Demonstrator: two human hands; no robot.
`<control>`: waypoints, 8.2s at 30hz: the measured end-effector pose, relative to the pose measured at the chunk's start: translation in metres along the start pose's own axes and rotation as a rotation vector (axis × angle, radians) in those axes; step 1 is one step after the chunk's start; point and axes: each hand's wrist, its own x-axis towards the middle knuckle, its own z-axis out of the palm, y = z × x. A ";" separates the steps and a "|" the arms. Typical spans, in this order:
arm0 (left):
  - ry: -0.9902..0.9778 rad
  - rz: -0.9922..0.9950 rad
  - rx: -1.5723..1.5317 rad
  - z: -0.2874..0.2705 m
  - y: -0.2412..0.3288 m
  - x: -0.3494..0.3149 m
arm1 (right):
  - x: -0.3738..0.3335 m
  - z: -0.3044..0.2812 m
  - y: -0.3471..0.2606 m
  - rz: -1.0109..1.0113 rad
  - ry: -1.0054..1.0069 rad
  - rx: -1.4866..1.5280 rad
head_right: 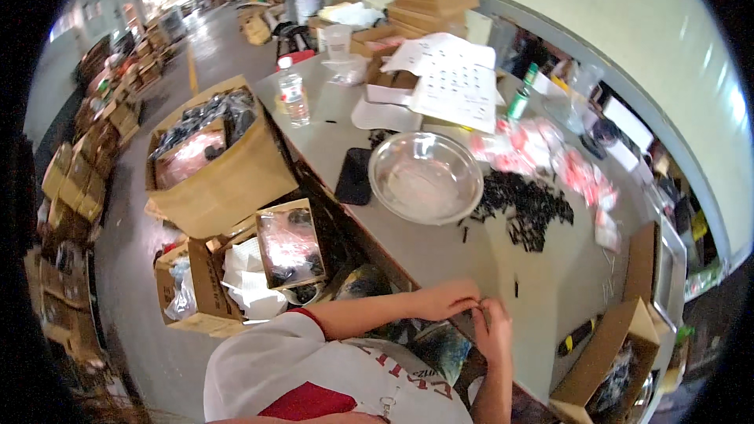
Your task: Picking small black parts from a pile on a table and putting them into small plastic bags.
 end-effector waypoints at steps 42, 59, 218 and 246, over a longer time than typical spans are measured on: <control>0.323 -0.518 -0.017 -0.122 0.012 0.025 | 0.003 0.008 -0.029 -0.159 0.288 -0.146; 0.278 -0.396 -0.028 -0.026 0.047 -0.032 | -0.008 0.032 -0.046 -0.149 0.278 0.051; -0.266 -0.984 -1.141 0.037 0.005 -0.055 | 0.036 -0.023 0.050 0.049 -0.254 -0.170; -0.473 -0.393 -0.752 0.002 0.031 -0.004 | -0.012 -0.043 -0.038 -0.228 -0.265 -0.099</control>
